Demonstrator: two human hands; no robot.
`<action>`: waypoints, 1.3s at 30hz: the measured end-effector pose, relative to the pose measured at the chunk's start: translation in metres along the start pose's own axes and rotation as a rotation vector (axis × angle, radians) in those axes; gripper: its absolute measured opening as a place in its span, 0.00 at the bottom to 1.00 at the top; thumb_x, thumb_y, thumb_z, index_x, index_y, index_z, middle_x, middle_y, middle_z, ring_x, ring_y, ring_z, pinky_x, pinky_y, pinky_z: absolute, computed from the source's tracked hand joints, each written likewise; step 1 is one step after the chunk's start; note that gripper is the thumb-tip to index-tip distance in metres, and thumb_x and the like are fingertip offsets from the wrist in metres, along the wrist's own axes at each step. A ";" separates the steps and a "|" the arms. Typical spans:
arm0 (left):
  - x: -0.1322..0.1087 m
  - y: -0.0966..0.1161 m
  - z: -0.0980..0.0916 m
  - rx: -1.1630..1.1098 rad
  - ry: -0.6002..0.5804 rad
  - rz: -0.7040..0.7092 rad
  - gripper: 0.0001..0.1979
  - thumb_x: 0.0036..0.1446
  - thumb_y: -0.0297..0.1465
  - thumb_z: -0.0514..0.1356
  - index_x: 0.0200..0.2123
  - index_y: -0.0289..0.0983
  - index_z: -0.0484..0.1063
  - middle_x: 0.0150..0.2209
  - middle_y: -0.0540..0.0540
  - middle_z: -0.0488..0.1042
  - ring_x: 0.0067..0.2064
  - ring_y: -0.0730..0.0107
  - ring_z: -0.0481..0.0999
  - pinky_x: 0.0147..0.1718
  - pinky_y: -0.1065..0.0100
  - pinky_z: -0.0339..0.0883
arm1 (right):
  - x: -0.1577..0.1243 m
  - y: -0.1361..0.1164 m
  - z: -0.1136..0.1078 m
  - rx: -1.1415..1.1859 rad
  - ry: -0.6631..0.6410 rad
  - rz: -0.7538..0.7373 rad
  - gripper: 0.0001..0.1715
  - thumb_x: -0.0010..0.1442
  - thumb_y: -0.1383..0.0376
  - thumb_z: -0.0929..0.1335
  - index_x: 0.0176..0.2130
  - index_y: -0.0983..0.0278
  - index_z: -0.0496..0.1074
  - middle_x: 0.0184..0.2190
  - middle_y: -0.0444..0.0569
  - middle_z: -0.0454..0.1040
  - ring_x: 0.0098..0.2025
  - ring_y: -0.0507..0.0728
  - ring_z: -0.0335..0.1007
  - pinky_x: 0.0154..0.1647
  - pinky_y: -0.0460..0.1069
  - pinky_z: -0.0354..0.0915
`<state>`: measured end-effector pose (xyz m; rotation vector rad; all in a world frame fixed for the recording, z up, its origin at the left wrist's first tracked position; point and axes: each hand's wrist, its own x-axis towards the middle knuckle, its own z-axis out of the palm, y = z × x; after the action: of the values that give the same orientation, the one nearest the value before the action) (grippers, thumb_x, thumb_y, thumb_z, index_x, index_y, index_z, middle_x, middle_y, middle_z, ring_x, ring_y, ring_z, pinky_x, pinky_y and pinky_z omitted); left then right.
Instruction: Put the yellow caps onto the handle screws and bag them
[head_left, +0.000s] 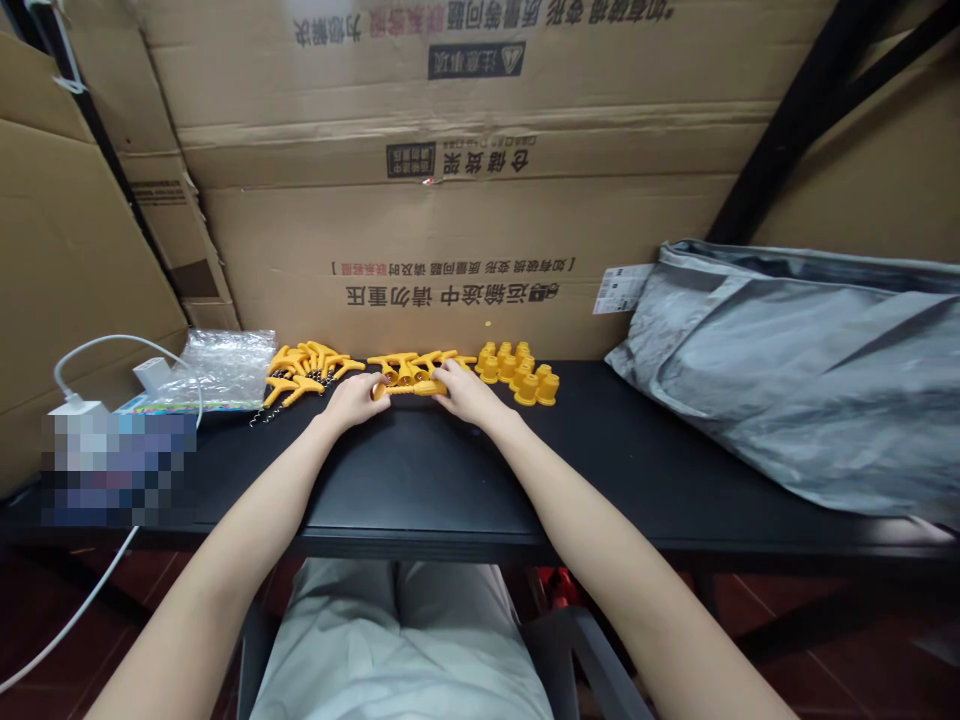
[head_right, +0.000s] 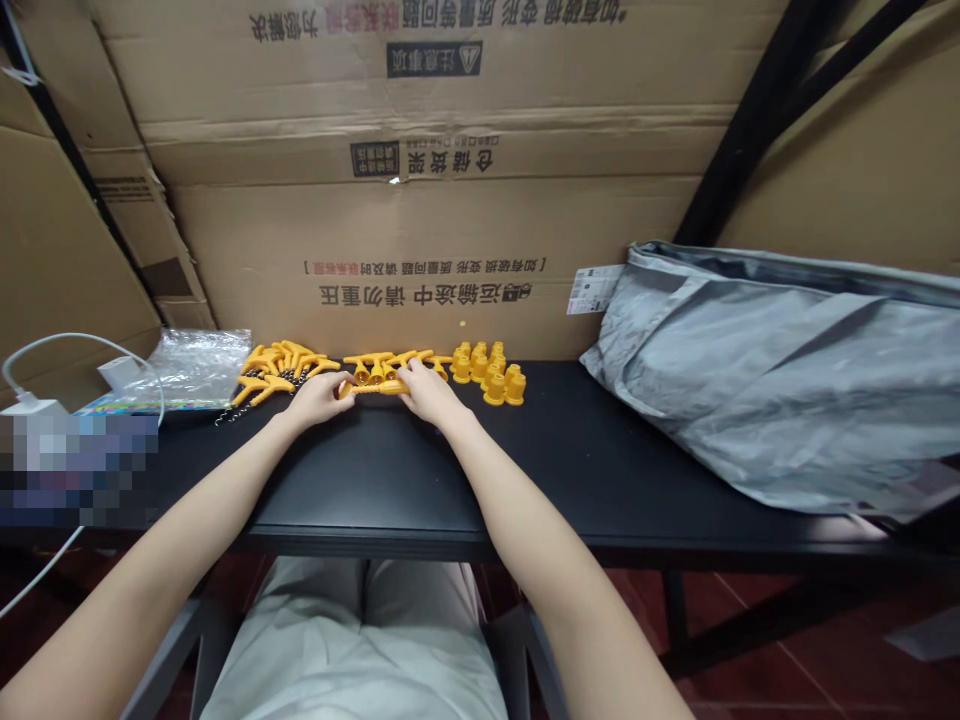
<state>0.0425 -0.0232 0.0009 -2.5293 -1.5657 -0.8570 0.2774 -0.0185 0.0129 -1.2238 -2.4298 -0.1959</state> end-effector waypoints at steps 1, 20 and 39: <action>0.000 0.000 0.000 0.000 0.001 -0.003 0.14 0.50 0.32 0.56 0.40 0.37 0.75 0.31 0.47 0.75 0.32 0.67 0.72 0.33 0.69 0.62 | 0.000 -0.002 -0.001 -0.020 0.001 0.002 0.10 0.59 0.70 0.66 0.42 0.66 0.70 0.44 0.55 0.66 0.39 0.57 0.69 0.44 0.52 0.64; 0.001 -0.003 0.001 -0.002 0.021 -0.019 0.14 0.50 0.33 0.57 0.41 0.38 0.74 0.31 0.48 0.75 0.32 0.68 0.72 0.32 0.70 0.62 | 0.008 0.018 0.022 0.441 0.146 -0.028 0.18 0.53 0.70 0.70 0.45 0.65 0.70 0.44 0.53 0.67 0.45 0.57 0.69 0.51 0.57 0.66; 0.000 -0.002 0.002 0.098 0.074 -0.006 0.13 0.51 0.31 0.59 0.42 0.40 0.72 0.40 0.46 0.76 0.42 0.64 0.74 0.40 0.68 0.66 | 0.008 0.011 0.017 1.001 -0.060 0.374 0.24 0.62 0.48 0.63 0.29 0.65 0.64 0.23 0.45 0.71 0.23 0.49 0.71 0.28 0.44 0.67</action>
<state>0.0418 -0.0211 -0.0015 -2.3987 -1.5545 -0.8434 0.2763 -0.0008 0.0006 -1.1194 -1.8209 1.0359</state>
